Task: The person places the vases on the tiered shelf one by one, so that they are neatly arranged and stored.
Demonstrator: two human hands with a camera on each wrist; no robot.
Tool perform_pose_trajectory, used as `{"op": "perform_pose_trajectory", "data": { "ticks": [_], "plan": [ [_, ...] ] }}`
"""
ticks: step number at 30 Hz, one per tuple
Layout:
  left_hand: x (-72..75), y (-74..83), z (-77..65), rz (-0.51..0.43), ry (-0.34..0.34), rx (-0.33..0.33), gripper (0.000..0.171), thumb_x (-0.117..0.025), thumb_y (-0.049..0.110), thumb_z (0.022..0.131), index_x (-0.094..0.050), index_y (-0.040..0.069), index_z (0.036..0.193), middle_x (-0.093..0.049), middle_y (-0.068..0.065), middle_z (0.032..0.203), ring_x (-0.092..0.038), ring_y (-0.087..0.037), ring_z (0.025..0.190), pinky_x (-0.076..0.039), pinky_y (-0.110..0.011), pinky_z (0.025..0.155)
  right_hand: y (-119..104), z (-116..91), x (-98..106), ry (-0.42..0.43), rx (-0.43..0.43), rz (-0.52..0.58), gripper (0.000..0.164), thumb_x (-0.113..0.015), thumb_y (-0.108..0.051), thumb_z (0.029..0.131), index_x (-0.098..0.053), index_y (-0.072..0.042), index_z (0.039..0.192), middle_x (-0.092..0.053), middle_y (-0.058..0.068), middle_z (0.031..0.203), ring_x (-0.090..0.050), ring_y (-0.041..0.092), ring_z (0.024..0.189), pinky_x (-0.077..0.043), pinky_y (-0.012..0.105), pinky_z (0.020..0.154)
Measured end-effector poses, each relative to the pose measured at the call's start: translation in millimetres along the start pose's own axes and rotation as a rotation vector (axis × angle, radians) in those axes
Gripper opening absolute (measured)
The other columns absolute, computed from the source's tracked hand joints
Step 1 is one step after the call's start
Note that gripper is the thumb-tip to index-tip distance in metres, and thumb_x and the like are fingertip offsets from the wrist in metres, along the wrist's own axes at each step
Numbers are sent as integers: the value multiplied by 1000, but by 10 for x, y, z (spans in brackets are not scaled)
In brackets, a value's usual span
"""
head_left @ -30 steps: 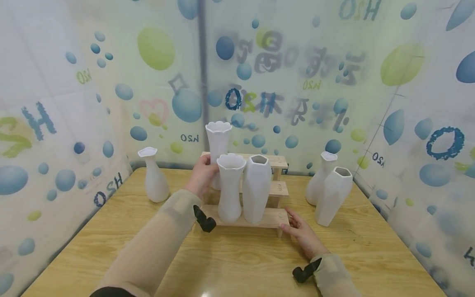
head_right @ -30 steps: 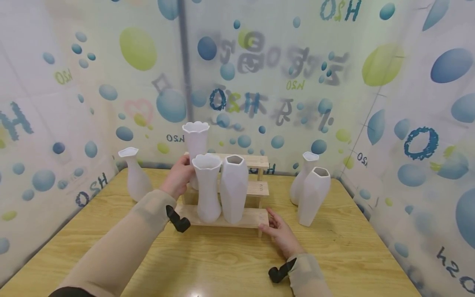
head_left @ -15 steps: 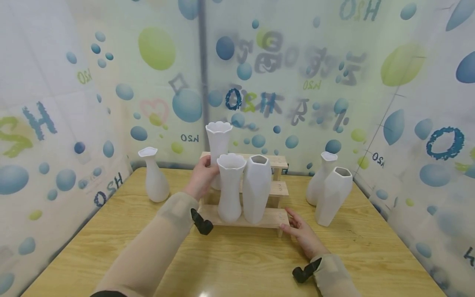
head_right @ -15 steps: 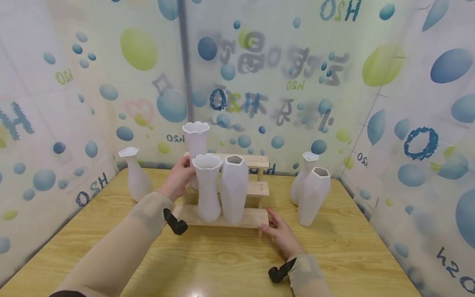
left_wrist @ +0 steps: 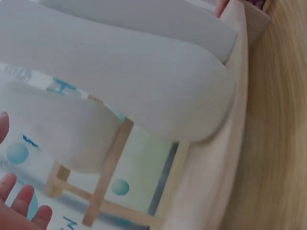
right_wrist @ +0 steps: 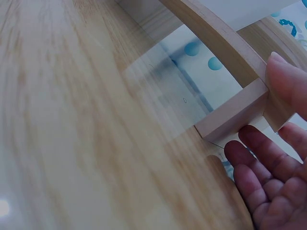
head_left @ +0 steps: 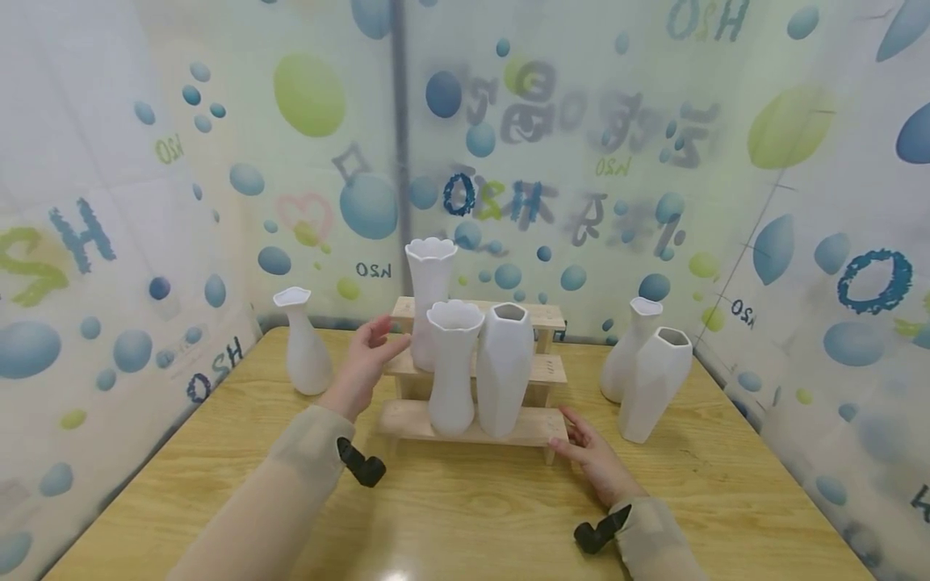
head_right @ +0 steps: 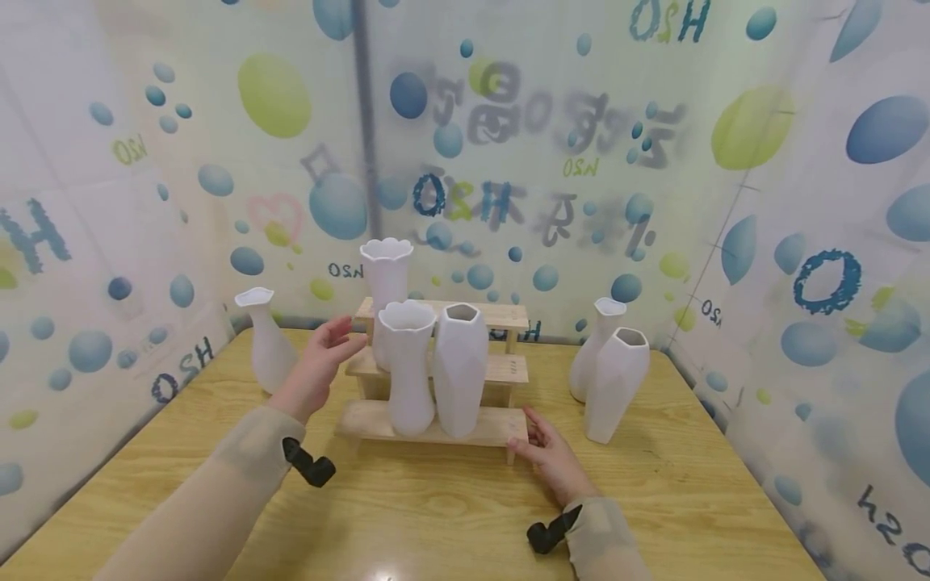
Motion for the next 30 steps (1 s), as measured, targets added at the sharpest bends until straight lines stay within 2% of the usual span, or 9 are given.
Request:
{"op": "perform_pose_trajectory", "data": {
  "ticks": [6,12,21,25,30],
  "plan": [
    [218,-249,-84,29,28,11,75,-66,34,92,-25,11,151,-25,-10,155,-18,-30,141,-17,-52,113,13,5,13,10,6,-6,75,-67,-23,91,-25,-11,152,-45,21,141,-40,32,129,-24,55,109],
    [321,-590,-194,35,-4,36,77,-66,33,92,-23,8,151,-21,-12,155,-16,-32,141,-16,-52,113,16,9,9,10,0,-6,75,-67,-23,91,-25,-11,152,-45,21,141,-40,32,130,-24,55,109],
    [318,-995,-313,56,-47,75,76,-67,29,92,-24,5,149,-24,-15,153,-19,-33,141,-18,-51,113,23,7,12,14,0,-3,75,-67,-23,91,-26,-12,152,-45,21,141,-40,32,130,-24,55,109],
    [272,-1117,-329,46,-105,89,76,-67,24,91,-23,5,150,-25,-18,153,-20,-35,141,-18,-52,113,29,9,13,18,-2,1,75,-68,-23,91,-26,-12,152,-45,21,140,-41,31,128,-25,54,109],
    [211,-1210,-333,21,-168,75,76,-69,18,90,-23,5,150,-26,-20,153,-26,-38,139,-26,-51,111,16,13,14,19,1,-4,75,-68,-23,90,-26,-11,152,-47,20,139,-42,31,127,-26,53,108]
  ]
}}
Point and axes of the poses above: each hand's wrist, its own z-axis towards the middle knuckle, its own x-axis out of the back of the hand, y = z × x, the point moved 8 cm from there along z, towards the middle knuckle
